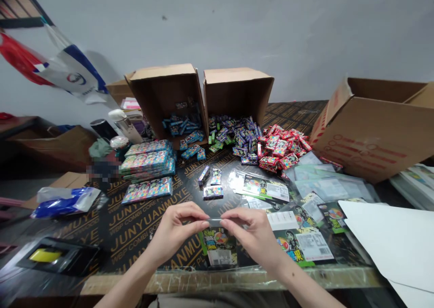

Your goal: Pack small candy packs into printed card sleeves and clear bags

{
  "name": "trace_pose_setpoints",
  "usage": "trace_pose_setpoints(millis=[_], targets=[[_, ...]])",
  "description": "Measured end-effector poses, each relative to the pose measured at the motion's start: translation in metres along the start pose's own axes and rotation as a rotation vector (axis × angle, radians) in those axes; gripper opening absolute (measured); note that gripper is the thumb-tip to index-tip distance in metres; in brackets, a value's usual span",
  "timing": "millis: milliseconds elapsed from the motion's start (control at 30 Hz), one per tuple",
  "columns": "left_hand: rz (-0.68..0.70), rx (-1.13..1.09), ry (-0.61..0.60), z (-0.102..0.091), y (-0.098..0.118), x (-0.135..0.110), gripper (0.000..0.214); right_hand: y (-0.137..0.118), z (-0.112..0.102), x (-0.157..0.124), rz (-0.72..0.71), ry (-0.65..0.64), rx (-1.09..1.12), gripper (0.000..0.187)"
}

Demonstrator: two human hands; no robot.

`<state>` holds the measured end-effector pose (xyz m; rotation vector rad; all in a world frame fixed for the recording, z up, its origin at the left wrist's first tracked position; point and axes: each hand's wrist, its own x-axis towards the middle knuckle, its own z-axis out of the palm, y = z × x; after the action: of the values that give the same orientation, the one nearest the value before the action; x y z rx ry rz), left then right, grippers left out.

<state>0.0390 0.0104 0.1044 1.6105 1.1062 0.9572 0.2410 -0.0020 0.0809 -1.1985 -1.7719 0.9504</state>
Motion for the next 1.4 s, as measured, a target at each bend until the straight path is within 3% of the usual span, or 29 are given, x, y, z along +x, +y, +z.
trace_pose_setpoints(millis=[333,500,567,633,733,900,1000,1067,1133,1200,1300,1400], targets=[[0.36,0.447,-0.06,0.007,-0.01,-0.015,0.018,0.006,-0.009,-0.003,-0.049,-0.037,0.037,0.012],[0.432,0.521,-0.078,0.009,-0.018,-0.011,0.019,0.018,-0.007,-0.014,-0.242,-0.071,-0.007,0.028],[0.465,0.509,-0.114,0.01,-0.022,-0.007,0.024,0.023,-0.005,-0.018,-0.219,-0.104,0.003,0.035],[0.478,0.496,-0.11,0.009,-0.028,-0.004,0.032,0.03,-0.001,-0.023,-0.106,-0.056,0.073,0.046],[0.409,0.458,0.021,-0.003,-0.042,-0.001,0.034,0.051,0.013,-0.03,0.1,0.056,0.123,0.059],[0.056,0.262,0.348,-0.04,-0.073,-0.007,0.021,0.081,0.055,-0.025,0.229,-0.163,0.111,0.037],[-0.185,0.115,0.591,-0.063,-0.094,-0.021,0.028,0.082,0.077,0.002,0.145,-0.092,0.102,0.029],[-0.319,0.062,0.675,-0.076,-0.109,-0.036,0.038,0.08,0.085,0.032,0.024,-0.099,0.014,0.027],[-0.426,0.114,0.648,-0.086,-0.125,-0.057,0.045,0.077,0.089,0.071,-0.11,-0.086,-0.134,0.025],[-0.484,0.328,0.604,-0.092,-0.142,-0.079,0.044,0.076,0.093,0.118,-0.227,-0.001,-0.302,0.027],[-0.373,0.647,0.646,-0.094,-0.167,-0.111,0.04,0.075,0.103,0.196,-0.266,0.079,-0.538,0.046],[-0.186,0.823,0.647,-0.089,-0.186,-0.133,0.04,0.077,0.121,0.272,-0.149,-0.007,-0.717,0.066]])
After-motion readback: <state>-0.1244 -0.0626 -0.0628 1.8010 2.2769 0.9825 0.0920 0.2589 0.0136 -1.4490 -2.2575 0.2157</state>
